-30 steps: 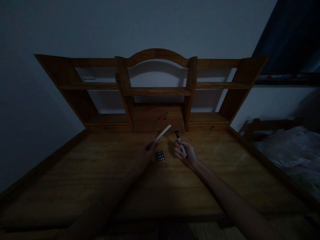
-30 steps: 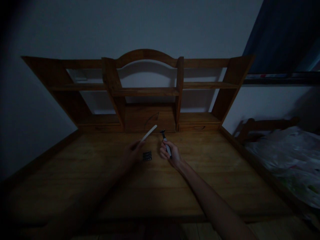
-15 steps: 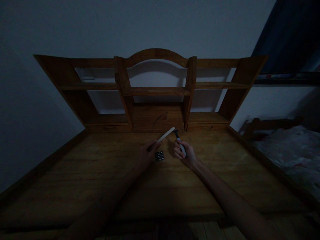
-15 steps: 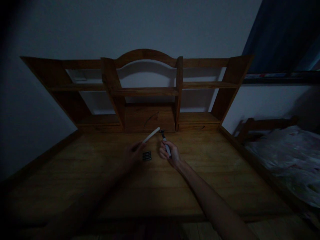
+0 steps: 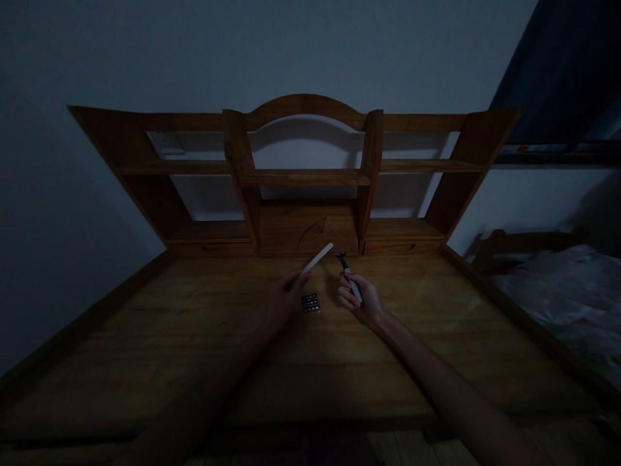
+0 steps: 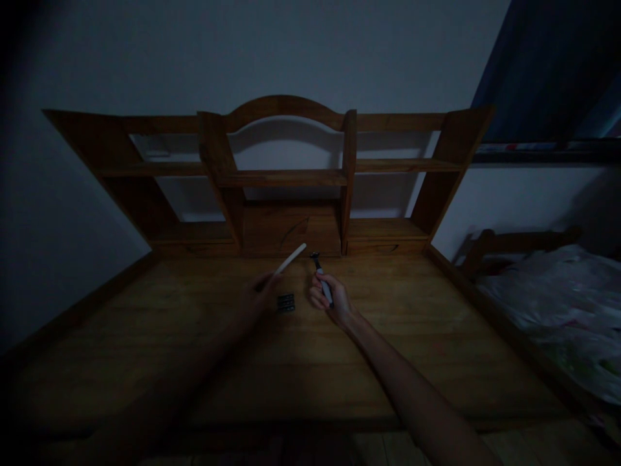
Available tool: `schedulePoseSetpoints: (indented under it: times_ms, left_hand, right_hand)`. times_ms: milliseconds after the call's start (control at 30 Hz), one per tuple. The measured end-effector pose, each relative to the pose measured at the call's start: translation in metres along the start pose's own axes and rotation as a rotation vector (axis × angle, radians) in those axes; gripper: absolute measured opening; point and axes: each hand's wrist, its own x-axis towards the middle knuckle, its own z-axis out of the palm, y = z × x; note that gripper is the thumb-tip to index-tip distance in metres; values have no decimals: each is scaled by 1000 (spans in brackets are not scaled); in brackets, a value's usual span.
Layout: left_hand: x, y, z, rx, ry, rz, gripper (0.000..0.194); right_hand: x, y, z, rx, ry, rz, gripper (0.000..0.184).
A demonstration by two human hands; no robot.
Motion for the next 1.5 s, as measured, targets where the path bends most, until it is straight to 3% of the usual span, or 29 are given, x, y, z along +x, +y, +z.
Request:
schedulePoseSetpoints:
  times_ms: [267,633,1000,1500]
  left_hand:
    - [-1,-5,4,6,-104,6,40]
    - [3,-7,0,2,-8,-12,37]
    - [-3,-2,3,69,-79,14,39]
    - [-5,1,2,109,-55,23,40]
  right_hand:
    - [-1,-1,4,-4,0,-7,26]
    - [0,0,0,-6,-3,6,27]
    - [0,0,0,1,-10,-1,27]
    - [2,2,-4,12,-35,-11,27]
